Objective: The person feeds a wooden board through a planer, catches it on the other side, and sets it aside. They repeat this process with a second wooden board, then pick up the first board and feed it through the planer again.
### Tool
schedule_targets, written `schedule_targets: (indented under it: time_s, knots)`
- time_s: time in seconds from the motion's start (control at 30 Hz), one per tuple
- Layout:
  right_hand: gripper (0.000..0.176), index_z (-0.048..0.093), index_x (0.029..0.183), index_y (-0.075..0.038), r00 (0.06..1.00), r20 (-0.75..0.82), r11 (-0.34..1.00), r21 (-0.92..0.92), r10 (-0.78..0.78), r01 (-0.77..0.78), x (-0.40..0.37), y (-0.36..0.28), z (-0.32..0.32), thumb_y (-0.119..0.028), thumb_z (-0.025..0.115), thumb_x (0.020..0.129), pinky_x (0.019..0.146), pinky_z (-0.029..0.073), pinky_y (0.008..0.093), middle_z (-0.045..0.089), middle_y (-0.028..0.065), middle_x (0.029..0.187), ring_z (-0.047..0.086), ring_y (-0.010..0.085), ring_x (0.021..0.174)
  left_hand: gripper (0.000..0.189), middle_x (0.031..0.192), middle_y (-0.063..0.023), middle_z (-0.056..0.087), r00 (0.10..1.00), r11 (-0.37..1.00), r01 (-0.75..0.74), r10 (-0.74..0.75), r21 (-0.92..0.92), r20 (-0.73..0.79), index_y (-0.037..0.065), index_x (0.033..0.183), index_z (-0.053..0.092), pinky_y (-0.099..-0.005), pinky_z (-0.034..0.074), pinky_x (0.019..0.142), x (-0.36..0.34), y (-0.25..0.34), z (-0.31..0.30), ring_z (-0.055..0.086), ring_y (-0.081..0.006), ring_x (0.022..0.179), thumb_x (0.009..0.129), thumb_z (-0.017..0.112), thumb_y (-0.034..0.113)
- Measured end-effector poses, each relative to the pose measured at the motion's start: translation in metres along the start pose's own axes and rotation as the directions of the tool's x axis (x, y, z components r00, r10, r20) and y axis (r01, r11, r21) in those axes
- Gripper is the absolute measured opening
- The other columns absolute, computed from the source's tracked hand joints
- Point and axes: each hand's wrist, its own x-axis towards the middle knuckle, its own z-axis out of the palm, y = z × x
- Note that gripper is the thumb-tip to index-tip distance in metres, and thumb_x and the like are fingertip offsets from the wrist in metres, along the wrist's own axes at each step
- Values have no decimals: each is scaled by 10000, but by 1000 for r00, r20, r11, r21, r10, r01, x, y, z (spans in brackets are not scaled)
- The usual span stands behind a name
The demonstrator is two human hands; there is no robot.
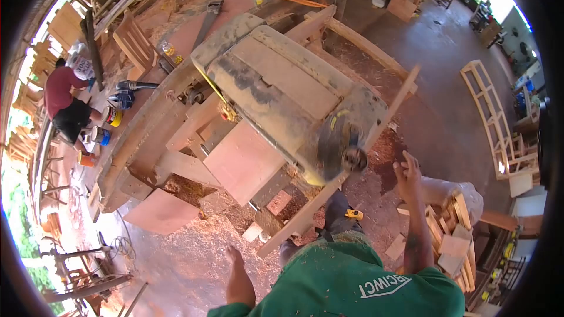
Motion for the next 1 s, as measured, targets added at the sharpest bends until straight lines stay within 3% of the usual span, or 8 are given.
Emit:
schedule_targets:
  time_s: [0.03,0.07,0.1,0.27,0.53,0.6,0.77,1.0]
  knots:
    - [427,449,1212,-50,1000,-6,999,44,18,-17,27,20,7,-191,589,834,711,492,319,504,166,1144,585,246,887,542,974,-246,591,982,980,-182,177,75,62,-65,1026,567,-420,436,766,54,-129,43,569,-355,874,868,429,435]
    - [411,469,1201,-47,999,-7,998,51,-46,46,57,48,19,-218,580,844,727,488,318,521,166,1125,587,251,895,510,929,-228,609,955,955,296,-296,-15,-13,-59,992,582,-417,447,734,10,-94,21,578,-338,837,870,434,414]
    - [411,469,1201,-47,998,10,996,66,-56,55,93,58,28,-218,580,844,727,488,318,521,166,1125,587,251,895,501,890,-219,620,960,937,267,-279,-225,-27,-59,951,587,-432,456,710,-9,-116,24,581,-356,806,867,434,411]
    - [391,472,1183,-21,987,87,989,74,-138,131,220,79,69,-196,555,843,742,469,353,571,181,1019,580,281,900,396,786,-174,609,787,785,617,-615,61,-51,-16,901,580,-386,466,664,-161,-93,27,589,-306,763,881,411,342]
    - [435,470,1183,-4,963,270,946,315,-10,-79,283,96,120,-269,560,851,755,463,338,560,187,1103,588,254,934,396,802,-98,576,864,918,333,-389,217,319,37,1121,529,-315,459,567,-261,-61,91,567,-201,691,871,453,336]
    - [432,475,1186,-23,951,310,914,385,7,-132,289,100,130,-284,563,853,790,450,339,560,185,1115,573,238,973,434,910,-97,581,723,815,580,-520,9,454,10,1174,497,-310,457,596,-265,-9,95,563,-179,746,875,475,324]
    - [473,468,1190,-8,968,223,965,256,-117,58,308,122,172,-326,552,849,791,445,334,587,203,1044,582,241,958,353,874,-72,539,852,833,453,-300,-317,429,63,1011,508,-330,449,571,-258,52,98,575,-190,738,843,535,373]
    - [454,514,1127,-8,912,405,990,143,-61,3,345,55,179,-353,521,832,807,432,401,575,228,1028,563,346,958,309,797,-57,536,818,715,547,-345,-435,461,43,938,526,-300,445,540,-299,51,116,564,-179,684,839,554,335]
